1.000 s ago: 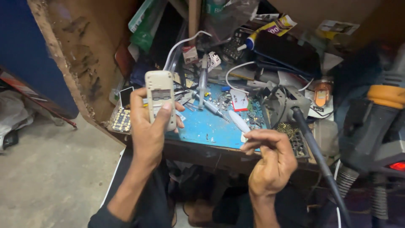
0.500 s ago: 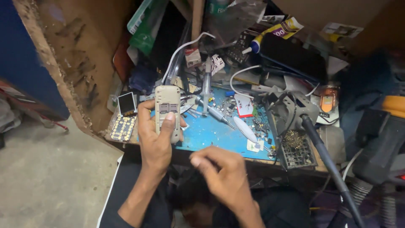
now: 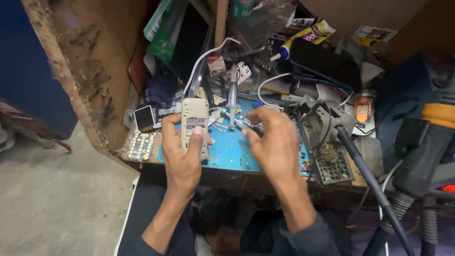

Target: The person disassembles a beige Samsung mobile phone, removes the back cover and battery, and uses a screwdriver to unscrew the casing. They then handle a separate circuit board, using a soldering iron to work on its components.

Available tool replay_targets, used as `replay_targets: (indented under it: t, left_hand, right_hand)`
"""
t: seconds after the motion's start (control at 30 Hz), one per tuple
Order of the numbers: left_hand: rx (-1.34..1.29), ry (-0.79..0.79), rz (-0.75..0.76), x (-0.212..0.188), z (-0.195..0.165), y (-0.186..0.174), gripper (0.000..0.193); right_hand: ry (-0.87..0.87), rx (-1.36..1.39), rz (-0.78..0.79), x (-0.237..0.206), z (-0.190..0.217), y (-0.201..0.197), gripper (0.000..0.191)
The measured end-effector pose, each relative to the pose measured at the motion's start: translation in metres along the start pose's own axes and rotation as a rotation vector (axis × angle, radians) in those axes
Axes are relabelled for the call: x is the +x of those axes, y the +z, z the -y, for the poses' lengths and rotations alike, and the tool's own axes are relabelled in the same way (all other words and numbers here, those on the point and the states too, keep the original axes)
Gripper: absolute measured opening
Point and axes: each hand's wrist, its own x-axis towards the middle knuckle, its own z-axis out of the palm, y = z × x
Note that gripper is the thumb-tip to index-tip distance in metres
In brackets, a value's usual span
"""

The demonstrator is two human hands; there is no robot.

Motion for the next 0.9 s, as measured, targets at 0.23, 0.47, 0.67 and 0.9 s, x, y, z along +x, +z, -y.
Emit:
replay_targets:
  t: [0.23,0.47,0.67,0.9]
  left_hand:
    - [-0.009,-0.006,0.021,0.0,-0.001,0.0,0.028]
    - [-0.006,0.171,0.076,0.001,-0.007,-0.004,0.054]
    - [0.112,0.203,0.112,-0.002,-0.014,-0.003,0.027]
    - [0.406,0.372,0.09,-0.034,-0.03,0.002,0.012]
  right_hand:
    - [0.116,-0.084,0.182,0.003,-0.001,0.0,0.031]
    - [0.026,-0.053,0.15,-0.026,-0.026,-0.04,0.033]
    - [0.414,0.404,0.063,-0.047,-0.032,-0.057,0.031]
    - [0.245,1.161,-0.077,-0.104,-0.023,-0.033,0.035]
